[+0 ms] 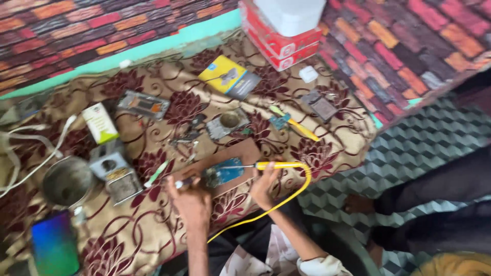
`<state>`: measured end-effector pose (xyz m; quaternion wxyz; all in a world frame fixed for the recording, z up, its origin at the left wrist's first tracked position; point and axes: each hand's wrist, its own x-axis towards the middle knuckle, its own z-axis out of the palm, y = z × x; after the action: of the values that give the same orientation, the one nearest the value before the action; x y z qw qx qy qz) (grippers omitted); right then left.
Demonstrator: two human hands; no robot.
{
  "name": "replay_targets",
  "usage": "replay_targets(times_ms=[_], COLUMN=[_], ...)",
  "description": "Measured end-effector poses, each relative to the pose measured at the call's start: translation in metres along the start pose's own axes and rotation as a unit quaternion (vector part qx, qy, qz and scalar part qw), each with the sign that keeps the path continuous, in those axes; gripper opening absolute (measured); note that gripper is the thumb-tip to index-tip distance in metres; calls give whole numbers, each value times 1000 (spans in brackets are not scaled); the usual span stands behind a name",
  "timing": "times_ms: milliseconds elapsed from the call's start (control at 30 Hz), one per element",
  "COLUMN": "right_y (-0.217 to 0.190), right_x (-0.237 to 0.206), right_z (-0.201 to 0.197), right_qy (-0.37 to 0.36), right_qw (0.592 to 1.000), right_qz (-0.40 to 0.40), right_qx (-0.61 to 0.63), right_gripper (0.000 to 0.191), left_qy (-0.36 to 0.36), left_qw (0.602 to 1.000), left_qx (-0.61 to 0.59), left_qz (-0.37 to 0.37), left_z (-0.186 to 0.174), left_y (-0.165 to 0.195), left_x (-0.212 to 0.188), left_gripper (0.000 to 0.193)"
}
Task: The person uses a soldering iron and solder wire to work on a blue circuit board placed on a wooden board. They repeatedly apply heat and solder to various points on the board while holding it steady with the other hand.
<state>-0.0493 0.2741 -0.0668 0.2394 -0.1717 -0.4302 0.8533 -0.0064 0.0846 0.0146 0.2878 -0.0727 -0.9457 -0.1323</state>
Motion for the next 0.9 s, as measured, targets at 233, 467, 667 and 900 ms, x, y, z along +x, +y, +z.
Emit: replay_targets(times_ms=[233, 467, 667, 900], right_y=[-3, -8, -20, -21], right_x=[5, -4, -9, -3], right_z=[5, 13, 15, 21], right_qy=[98, 99, -28, -52], right_qw=[993, 994, 996, 990], right_qz=[54, 43, -88, -110], right_qx=[45, 21, -8, -68], right_gripper=[77, 72, 38, 35], left_qy=[-62, 11, 16, -33], left_qw=[992, 995, 995, 982], left_qx=[-64, -73, -79, -113], left_qz=[-94, -68, -56, -146], left_z=[7, -2, -14, -3], left_y=[-5, -3, -4, -13], left_x=[-3, -4, -6, -11], left_gripper=[19, 12, 21, 26])
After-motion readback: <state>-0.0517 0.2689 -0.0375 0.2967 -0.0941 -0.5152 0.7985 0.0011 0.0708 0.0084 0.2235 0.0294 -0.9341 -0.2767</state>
